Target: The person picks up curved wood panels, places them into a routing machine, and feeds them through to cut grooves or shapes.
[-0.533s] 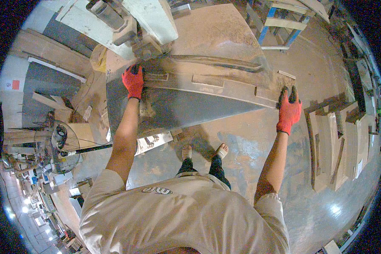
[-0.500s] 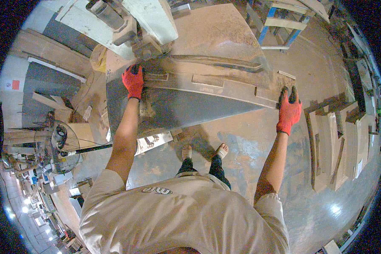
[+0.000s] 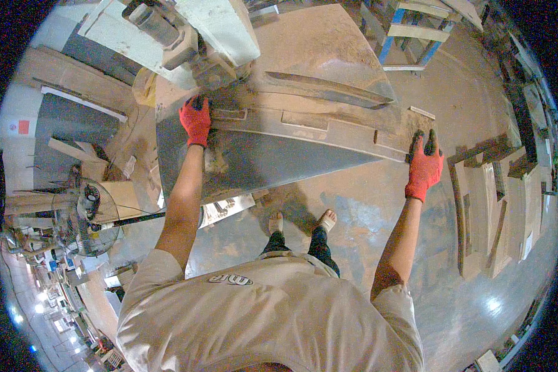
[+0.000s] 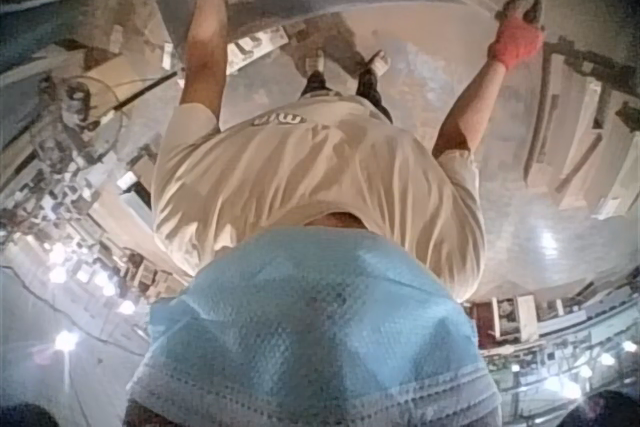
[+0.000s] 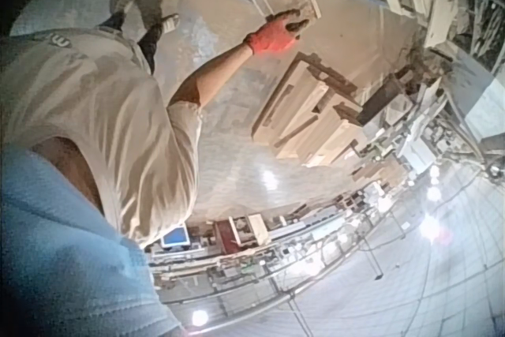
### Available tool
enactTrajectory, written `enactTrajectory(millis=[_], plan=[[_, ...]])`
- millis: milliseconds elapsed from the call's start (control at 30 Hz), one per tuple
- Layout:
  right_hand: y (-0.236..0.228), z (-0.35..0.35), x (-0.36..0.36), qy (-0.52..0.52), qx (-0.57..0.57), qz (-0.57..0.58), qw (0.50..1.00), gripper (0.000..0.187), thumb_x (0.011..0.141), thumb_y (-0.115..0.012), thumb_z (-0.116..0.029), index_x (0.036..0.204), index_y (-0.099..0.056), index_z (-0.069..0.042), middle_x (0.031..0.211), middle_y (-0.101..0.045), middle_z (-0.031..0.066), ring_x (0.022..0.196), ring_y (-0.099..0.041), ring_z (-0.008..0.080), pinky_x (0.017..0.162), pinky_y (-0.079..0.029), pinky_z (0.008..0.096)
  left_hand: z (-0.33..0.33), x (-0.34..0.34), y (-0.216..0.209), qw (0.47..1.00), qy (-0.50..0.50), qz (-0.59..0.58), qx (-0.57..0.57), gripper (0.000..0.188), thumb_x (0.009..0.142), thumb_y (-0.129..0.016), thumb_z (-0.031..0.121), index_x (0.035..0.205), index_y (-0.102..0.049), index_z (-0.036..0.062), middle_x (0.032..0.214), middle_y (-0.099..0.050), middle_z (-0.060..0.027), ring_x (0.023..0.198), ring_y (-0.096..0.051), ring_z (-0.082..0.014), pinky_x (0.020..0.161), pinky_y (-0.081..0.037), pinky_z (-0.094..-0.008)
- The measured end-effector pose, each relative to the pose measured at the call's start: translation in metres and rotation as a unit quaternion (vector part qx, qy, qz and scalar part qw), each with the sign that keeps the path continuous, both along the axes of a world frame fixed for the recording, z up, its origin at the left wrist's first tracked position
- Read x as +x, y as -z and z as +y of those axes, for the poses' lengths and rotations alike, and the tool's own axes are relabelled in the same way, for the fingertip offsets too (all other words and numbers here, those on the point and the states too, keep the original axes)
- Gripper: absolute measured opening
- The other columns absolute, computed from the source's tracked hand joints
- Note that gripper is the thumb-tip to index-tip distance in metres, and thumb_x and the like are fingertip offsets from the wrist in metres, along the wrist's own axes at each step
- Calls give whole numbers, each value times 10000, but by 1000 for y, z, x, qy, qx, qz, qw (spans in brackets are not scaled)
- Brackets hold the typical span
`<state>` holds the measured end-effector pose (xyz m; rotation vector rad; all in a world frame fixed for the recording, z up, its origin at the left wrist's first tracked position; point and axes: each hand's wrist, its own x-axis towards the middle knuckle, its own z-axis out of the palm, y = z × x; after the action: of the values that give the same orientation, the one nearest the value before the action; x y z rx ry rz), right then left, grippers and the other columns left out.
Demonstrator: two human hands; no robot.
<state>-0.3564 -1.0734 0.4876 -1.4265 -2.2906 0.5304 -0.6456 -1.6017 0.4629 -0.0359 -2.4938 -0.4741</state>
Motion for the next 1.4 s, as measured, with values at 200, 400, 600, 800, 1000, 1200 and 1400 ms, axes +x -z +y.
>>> enactTrajectory(millis=[200, 400, 600, 800, 1000, 1200, 1400], plan=[[0, -3, 4, -2, -3, 3, 1000, 591, 863, -631, -614, 1362, -600, -299, 1237, -644, 164, 1133, -626, 343, 916, -509, 459, 0, -1, 0, 1000, 2, -17, 5, 371, 818, -738, 422, 1066, -738, 146, 1116, -681, -141, 1076, -616, -336, 1024, -411, -450], [3, -6, 12, 8, -4, 8, 1000, 566, 867, -623, -619, 1361, -592, -343, 1298, -626, 175, 1177, -608, 350, 944, -501, 456, -4, -5, 7, 1000, 11, 0, -4, 367, 815, -740, 427, 1068, -739, 161, 1117, -677, -156, 1083, -610, -349, 1037, -414, -447], [1, -11, 18, 4, 13, 9, 1000, 561, 870, -621, -616, 1361, -593, -346, 1325, -610, 183, 1174, -608, 361, 944, -501, 460, -5, -6, 9, 1000, 4, -10, -20, 387, 812, -740, 432, 1075, -738, 148, 1133, -674, -158, 1076, -609, -340, 1006, -423, -440], [-2, -17, 24, 18, 25, -1, 1000, 579, 867, -622, -619, 1343, -618, -290, 1324, -604, 199, 1180, -605, 371, 943, -501, 475, -3, -10, 6, 999, 7, -32, -36, 439, 808, -741, 434, 1087, -733, 95, 1136, -679, -147, 1058, -613, -335, 982, -431, -427], [4, -19, 33, 30, 39, -23, 999, 630, 874, -599, -636, 1378, -589, -257, 1247, -628, 178, 1135, -621, 351, 913, -503, 467, -3, -14, 6, 999, 16, -48, -17, 473, 827, -706, 476, 1138, -721, 121, 1161, -674, -138, 1092, -606, -338, 1044, -405, -439], [5, -28, 45, 51, 37, 1, 998, 592, 864, -634, -603, 1338, -624, -247, 1240, -626, 179, 1127, -617, 369, 899, -509, 478, -3, -10, 2, 996, 34, -72, -29, 509, 881, -659, 499, 1202, -687, 105, 1214, -657, -167, 1157, -578, -343, 1056, -396, -456], [4, -36, 69, 28, 5, 24, 999, 611, 859, -651, -590, 1370, -595, -261, 1231, -626, 179, 1131, -618, 361, 887, -514, 472, -10, 14, -4, 995, 30, -90, -14, 469, 854, -669, 505, 1159, -719, 152, 1234, -656, -173, 1226, -552, -329, 1127, -337, -478]])
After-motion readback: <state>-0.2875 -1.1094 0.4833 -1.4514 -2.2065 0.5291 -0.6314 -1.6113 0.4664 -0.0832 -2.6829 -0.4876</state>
